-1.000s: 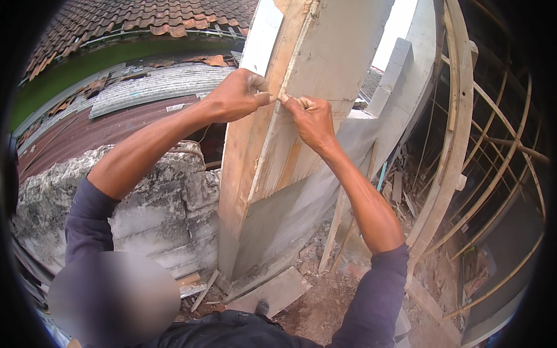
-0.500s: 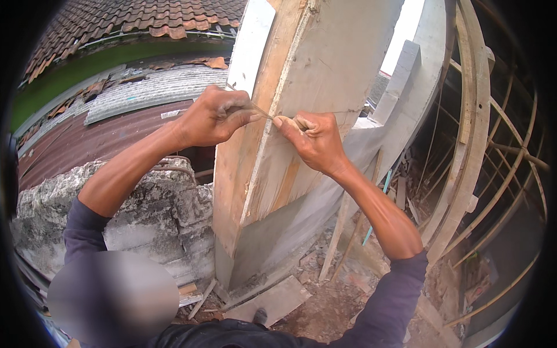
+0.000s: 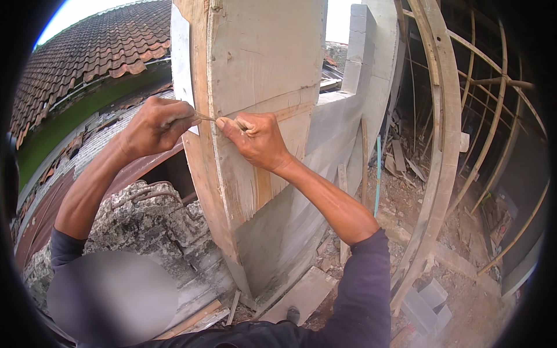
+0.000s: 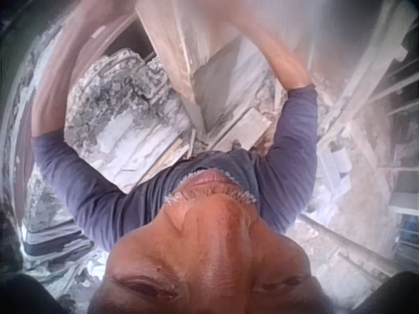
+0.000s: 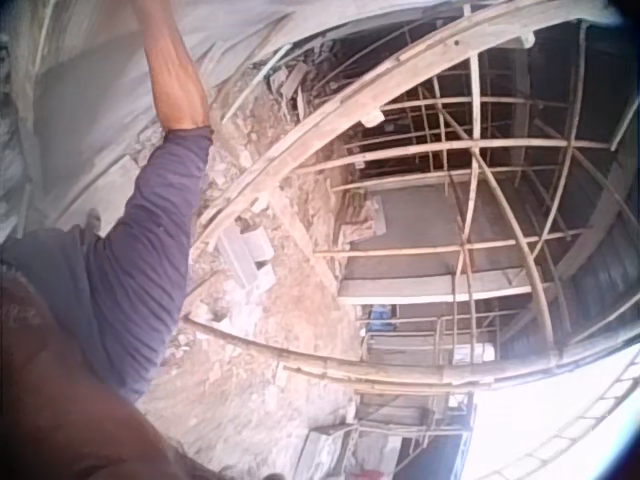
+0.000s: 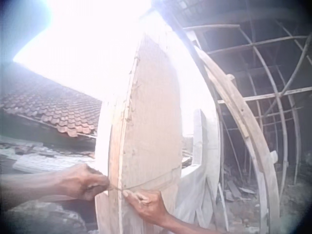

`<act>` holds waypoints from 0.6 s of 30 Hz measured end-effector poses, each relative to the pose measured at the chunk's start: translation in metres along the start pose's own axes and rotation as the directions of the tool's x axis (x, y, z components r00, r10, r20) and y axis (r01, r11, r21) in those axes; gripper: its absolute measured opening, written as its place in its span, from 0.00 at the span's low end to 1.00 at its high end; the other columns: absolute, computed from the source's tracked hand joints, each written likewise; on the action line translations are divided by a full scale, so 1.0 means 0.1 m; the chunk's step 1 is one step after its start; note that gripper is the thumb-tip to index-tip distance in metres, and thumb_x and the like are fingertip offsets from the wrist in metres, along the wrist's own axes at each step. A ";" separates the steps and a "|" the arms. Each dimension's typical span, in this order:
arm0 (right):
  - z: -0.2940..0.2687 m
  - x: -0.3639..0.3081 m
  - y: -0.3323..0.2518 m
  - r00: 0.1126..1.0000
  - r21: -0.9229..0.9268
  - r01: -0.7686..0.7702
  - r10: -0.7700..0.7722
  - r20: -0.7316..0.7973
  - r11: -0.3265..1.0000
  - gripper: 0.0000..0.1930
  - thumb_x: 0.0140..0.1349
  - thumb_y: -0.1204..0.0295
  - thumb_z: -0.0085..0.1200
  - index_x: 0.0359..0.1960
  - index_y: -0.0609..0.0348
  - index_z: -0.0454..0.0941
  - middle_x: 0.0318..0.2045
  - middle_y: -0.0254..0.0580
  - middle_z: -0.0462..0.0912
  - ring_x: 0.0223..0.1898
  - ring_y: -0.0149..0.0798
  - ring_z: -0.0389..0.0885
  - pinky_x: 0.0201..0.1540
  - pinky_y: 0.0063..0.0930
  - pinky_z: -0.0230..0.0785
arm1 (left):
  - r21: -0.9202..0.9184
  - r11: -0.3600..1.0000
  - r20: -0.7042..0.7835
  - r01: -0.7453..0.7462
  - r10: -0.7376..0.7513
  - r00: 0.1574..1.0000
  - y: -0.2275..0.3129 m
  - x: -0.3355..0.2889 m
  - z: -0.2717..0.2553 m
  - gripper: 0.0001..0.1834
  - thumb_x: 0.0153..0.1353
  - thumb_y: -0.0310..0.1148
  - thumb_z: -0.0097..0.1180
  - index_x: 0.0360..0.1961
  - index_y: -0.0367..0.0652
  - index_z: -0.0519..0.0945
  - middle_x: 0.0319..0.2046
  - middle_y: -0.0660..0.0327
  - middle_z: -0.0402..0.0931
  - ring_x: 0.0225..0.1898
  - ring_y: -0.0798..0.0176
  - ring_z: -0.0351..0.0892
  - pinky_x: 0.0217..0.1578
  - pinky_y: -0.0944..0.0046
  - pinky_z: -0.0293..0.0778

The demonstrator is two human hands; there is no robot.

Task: The person assembles a wooden frame structure at a construction site. They lift and position a large wooden board against a wall, then use a thin rope to tie the board to a vertical bamboo pole. The person repeatedly ties and adjusts the rope to secure the frame.

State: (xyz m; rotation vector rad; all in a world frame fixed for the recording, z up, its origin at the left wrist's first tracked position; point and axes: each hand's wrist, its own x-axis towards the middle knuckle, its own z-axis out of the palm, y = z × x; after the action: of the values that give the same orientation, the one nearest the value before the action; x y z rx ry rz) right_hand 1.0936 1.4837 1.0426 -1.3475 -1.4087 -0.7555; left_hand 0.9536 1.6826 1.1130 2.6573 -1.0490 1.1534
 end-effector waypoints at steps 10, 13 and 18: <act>0.72 -0.35 -0.23 0.876 -0.158 -0.142 0.050 -0.481 0.977 0.14 0.59 0.75 0.63 0.20 0.63 0.71 0.18 0.52 0.76 0.17 0.54 0.76 0.20 0.41 0.63 | 0.545 0.609 0.538 -0.576 0.272 0.798 0.07 0.71 -0.34 0.10 0.49 0.34 0.63 0.23 0.40 0.77 0.20 0.58 0.75 0.25 0.56 0.83 0.24 0.56 0.77; 0.79 -0.33 -0.27 0.846 -0.272 -0.149 -0.020 -0.533 0.951 0.18 0.64 0.72 0.61 0.18 0.63 0.68 0.13 0.52 0.69 0.13 0.50 0.69 0.19 0.42 0.59 | 0.506 0.326 0.673 -0.798 0.430 0.602 0.14 0.94 -0.34 0.10 0.50 0.36 0.64 0.21 0.43 0.78 0.22 0.63 0.77 0.29 0.60 0.83 0.27 0.61 0.80; 0.57 -0.27 -0.50 0.975 -0.450 -0.074 -0.029 -0.218 0.890 0.16 0.66 0.68 0.57 0.21 0.64 0.74 0.19 0.54 0.77 0.20 0.56 0.78 0.24 0.44 0.68 | 0.465 0.138 0.747 -0.874 0.469 0.471 0.29 1.08 -0.33 0.09 0.43 0.38 0.69 0.19 0.49 0.81 0.22 0.70 0.74 0.35 0.67 0.77 0.47 0.64 0.73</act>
State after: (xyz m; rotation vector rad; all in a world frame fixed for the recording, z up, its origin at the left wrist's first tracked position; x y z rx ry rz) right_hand 1.0286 1.5184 1.0098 -1.5743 -1.0718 -1.2376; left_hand 0.9677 1.6093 1.2024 3.2268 -2.7673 1.4602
